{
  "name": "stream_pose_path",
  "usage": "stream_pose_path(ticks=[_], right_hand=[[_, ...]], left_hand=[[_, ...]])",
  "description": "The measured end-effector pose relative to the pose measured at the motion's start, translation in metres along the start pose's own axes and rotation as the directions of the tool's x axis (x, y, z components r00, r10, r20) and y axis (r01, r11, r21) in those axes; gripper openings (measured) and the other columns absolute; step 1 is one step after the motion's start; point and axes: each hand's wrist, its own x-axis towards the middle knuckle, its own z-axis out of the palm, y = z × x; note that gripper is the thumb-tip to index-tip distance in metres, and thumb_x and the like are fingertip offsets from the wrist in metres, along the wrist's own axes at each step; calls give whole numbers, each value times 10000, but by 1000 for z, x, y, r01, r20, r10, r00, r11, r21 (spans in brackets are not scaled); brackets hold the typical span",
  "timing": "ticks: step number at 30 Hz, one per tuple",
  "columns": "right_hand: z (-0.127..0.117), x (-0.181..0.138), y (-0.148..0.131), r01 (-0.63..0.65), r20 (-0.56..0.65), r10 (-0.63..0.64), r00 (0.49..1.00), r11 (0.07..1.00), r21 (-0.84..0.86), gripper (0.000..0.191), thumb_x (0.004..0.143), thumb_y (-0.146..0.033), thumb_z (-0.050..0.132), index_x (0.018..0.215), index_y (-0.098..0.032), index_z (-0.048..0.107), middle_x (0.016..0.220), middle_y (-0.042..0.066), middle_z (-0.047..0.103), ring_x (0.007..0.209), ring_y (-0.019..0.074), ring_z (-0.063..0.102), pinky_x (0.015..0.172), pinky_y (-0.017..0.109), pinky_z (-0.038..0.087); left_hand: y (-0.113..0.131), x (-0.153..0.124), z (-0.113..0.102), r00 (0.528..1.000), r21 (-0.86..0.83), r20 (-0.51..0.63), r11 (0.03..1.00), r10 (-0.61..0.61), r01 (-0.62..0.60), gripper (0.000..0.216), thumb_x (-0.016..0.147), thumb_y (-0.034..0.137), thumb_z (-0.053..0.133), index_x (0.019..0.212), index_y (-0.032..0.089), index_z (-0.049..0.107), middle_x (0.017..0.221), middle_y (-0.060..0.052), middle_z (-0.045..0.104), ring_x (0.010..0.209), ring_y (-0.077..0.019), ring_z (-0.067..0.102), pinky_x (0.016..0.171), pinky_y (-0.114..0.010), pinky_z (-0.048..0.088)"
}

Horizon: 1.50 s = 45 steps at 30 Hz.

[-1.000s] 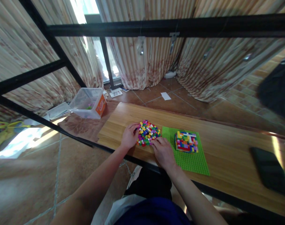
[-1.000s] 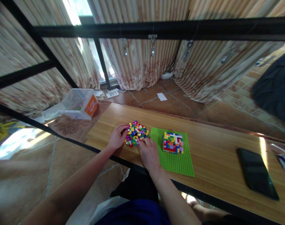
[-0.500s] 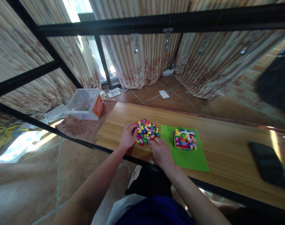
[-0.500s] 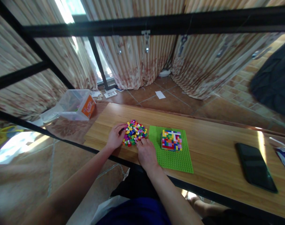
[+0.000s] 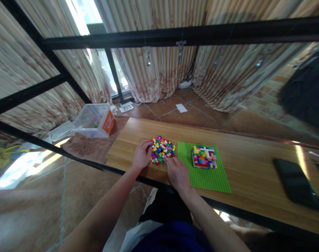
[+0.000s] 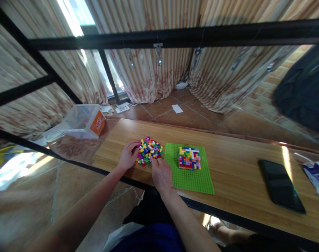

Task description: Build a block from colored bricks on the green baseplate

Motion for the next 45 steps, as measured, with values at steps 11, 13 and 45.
stream_pose_path(ticks=[11, 13, 45], right_hand=[[-16, 3, 10, -121, -130, 149, 980, 971, 204, 255, 992, -234, 437, 968, -208, 689, 942, 83, 713, 872, 203, 646, 803, 317, 489], [-21, 4, 11, -150, -140, 190, 972, 956, 253, 266, 994, -248, 430, 967, -208, 692, 935, 85, 713, 872, 202, 651, 802, 320, 496], [-71, -35, 107, -468, -295, 607, 738, 775, 424, 277, 869, -426, 611, 833, -176, 724, 928, 98, 673, 860, 220, 633, 742, 367, 519]], left_hand=[[0, 1, -1, 1000, 17, 1, 1000, 8, -8, 213, 894, 181, 517, 1029, 200, 681, 1141, -83, 685, 1108, -214, 630, 1031, -410, 502], [0, 1, -2, 1000, 11, 3, 1000, 12, -12, 215, 897, 189, 513, 1028, 205, 681, 1145, -79, 685, 1106, -212, 631, 1031, -411, 503], [-7, 4, -2, 999, 31, 11, 999, 36, -36, 244, 895, 259, 495, 1042, 209, 682, 1143, -89, 685, 1110, -238, 630, 1040, -433, 496]])
